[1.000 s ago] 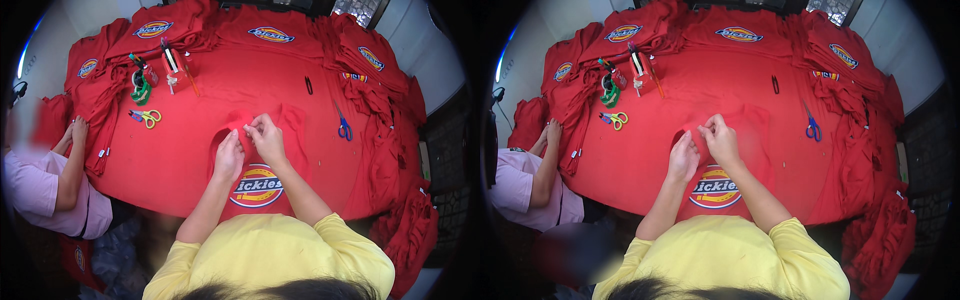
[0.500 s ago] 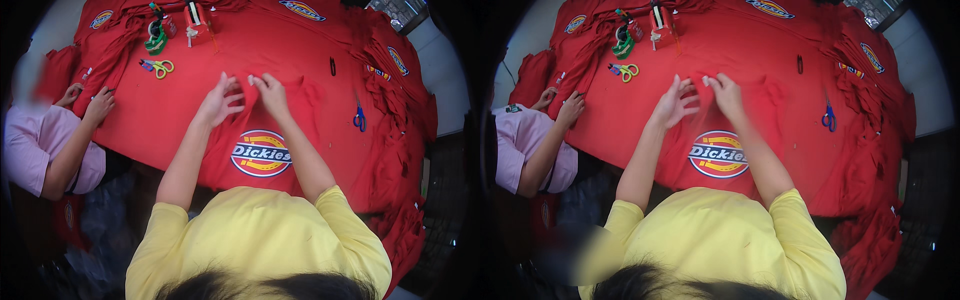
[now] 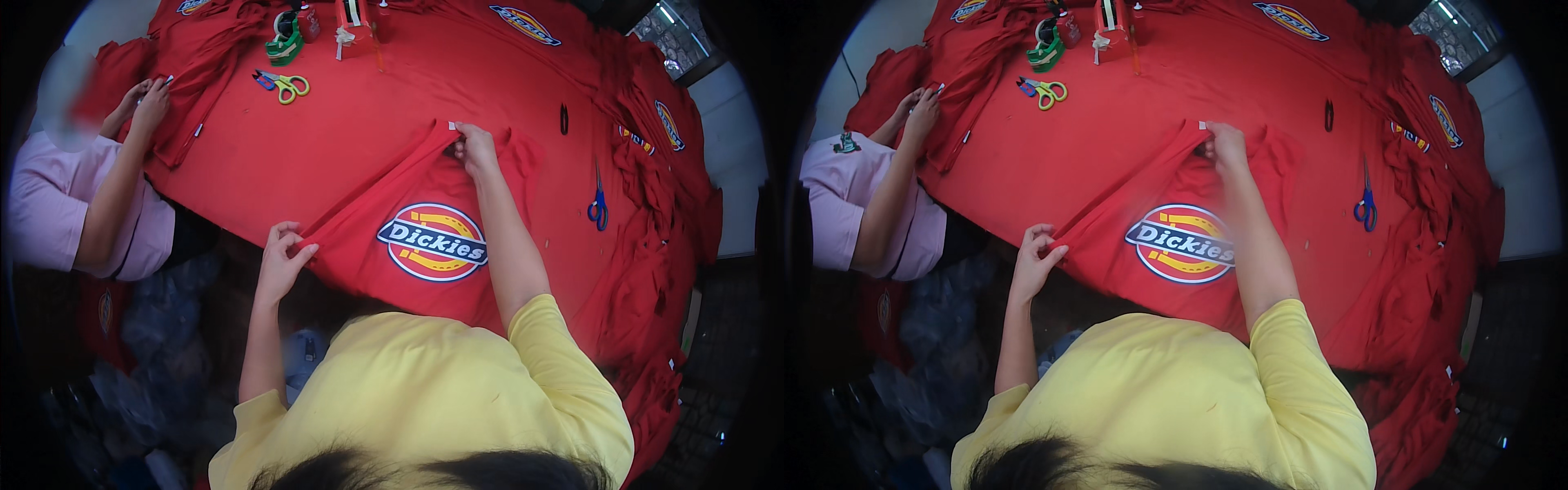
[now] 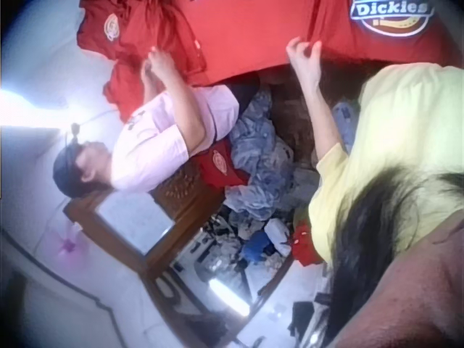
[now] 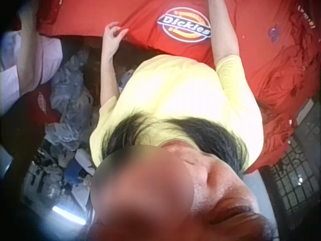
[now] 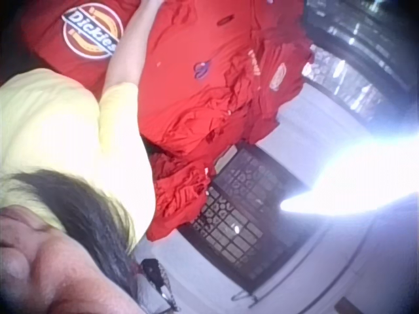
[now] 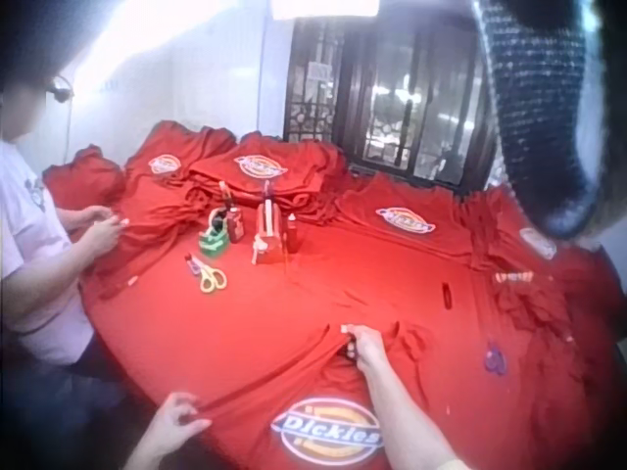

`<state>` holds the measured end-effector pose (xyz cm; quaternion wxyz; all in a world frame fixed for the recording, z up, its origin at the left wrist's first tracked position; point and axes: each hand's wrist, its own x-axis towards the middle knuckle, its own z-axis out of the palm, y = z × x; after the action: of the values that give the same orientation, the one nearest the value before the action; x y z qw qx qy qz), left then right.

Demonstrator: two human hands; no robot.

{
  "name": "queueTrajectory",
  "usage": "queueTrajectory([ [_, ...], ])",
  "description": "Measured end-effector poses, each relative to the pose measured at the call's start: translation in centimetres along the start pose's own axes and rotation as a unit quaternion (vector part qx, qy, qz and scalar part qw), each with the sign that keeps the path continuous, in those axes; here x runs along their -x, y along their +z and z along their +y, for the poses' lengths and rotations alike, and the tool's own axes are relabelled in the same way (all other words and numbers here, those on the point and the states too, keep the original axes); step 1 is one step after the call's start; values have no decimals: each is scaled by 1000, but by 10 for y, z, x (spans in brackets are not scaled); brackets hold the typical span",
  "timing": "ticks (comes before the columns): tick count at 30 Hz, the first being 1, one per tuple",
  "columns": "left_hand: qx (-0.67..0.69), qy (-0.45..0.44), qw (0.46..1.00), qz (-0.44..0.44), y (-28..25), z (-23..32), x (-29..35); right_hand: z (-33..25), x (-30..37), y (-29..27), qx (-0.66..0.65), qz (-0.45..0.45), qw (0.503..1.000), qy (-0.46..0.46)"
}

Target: The person picks up a red garment from a stack on a table, spreads it out to look at the fabric, folds it into a square, and places it into a new stack.

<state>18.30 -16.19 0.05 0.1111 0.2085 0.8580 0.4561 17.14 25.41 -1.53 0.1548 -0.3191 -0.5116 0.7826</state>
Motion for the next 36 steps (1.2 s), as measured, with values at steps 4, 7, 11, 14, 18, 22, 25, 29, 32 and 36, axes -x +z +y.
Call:
queueTrajectory([
  [4,45,6,998,54,12,15,10,2,-3,-8,-12,-38,999,1],
  [7,-52,239,967,70,35,58,27,3,-2,-20,-103,-93,990,21],
  [11,-132,380,912,-82,76,61,51,-10,6,-16,-207,-63,974,73],
  [14,-134,366,915,-103,87,53,57,-18,22,-6,-245,-34,966,77],
  [18,-134,356,921,-84,86,53,61,-10,11,-18,-239,-72,966,63],
  [22,-116,335,933,-60,82,61,58,4,-16,-49,-212,-111,970,32],
  [25,-95,237,964,71,61,65,49,-47,52,-24,-81,-138,987,-20],
  [29,-161,241,946,145,39,105,14,-79,128,-109,332,3,932,-146],
  [32,-75,313,947,7,80,135,-21,-41,182,-171,489,90,862,-101],
  [36,42,359,928,-88,189,183,-94,21,222,-167,556,179,801,-131],
])
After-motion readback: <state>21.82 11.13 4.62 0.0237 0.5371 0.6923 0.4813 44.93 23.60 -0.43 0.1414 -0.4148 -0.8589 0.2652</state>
